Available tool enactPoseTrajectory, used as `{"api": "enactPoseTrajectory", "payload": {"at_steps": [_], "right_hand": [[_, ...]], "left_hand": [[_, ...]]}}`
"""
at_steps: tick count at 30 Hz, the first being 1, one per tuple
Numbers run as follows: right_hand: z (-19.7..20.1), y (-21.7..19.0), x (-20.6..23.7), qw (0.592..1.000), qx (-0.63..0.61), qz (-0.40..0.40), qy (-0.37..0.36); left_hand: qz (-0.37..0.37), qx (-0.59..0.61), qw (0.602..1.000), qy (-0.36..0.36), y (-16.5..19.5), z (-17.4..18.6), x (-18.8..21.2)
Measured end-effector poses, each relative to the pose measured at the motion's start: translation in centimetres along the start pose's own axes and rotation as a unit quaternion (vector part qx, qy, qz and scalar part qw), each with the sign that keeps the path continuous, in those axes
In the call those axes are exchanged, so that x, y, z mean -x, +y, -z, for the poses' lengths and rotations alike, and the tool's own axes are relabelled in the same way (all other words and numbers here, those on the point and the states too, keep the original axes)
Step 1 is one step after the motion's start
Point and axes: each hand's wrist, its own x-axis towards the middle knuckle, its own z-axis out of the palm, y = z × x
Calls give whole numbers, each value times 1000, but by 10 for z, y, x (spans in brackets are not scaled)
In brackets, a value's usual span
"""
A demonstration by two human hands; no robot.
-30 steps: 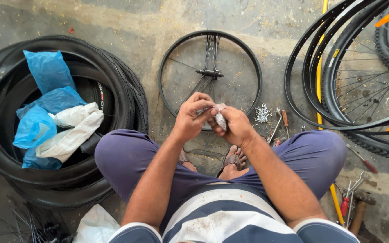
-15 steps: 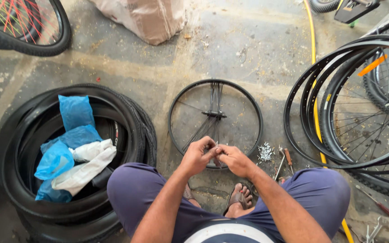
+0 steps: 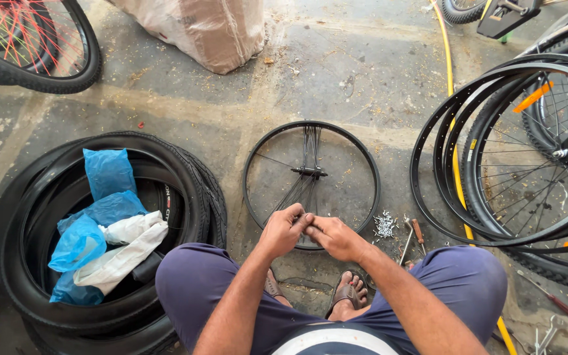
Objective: The person sits on the floor of a bicycle workshop and laces a bicycle wheel. They thread spokes through the hub, unwrap plastic wrapping from a wheel rim, and insert spoke nipples into the rim by hand.
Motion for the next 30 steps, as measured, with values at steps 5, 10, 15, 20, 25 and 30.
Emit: {"api": "enactPoseTrajectory", "payload": {"at_steps": [5,10,15,20,25,30], "right_hand": [[-4,0,-2,995,-13,-97,8],[-26,-3,-12,971,128,21,200],[-38,-2,-19,937,208,114,257],[-41,2,-19,923,244,142,261],[-41,-5,-19,919,251,147,265],[-42,-31,-8,909,182,253,277]], "left_hand": [[-64,42,990,115,1,-19,0],[-34,94,975,198,-3,-30,-12],[5,126,960,250,-15,-35,-24],[47,108,954,275,-28,-43,-32],[41,81,949,302,-49,-51,-40],[24,36,929,366,-80,-33,-60]]}}
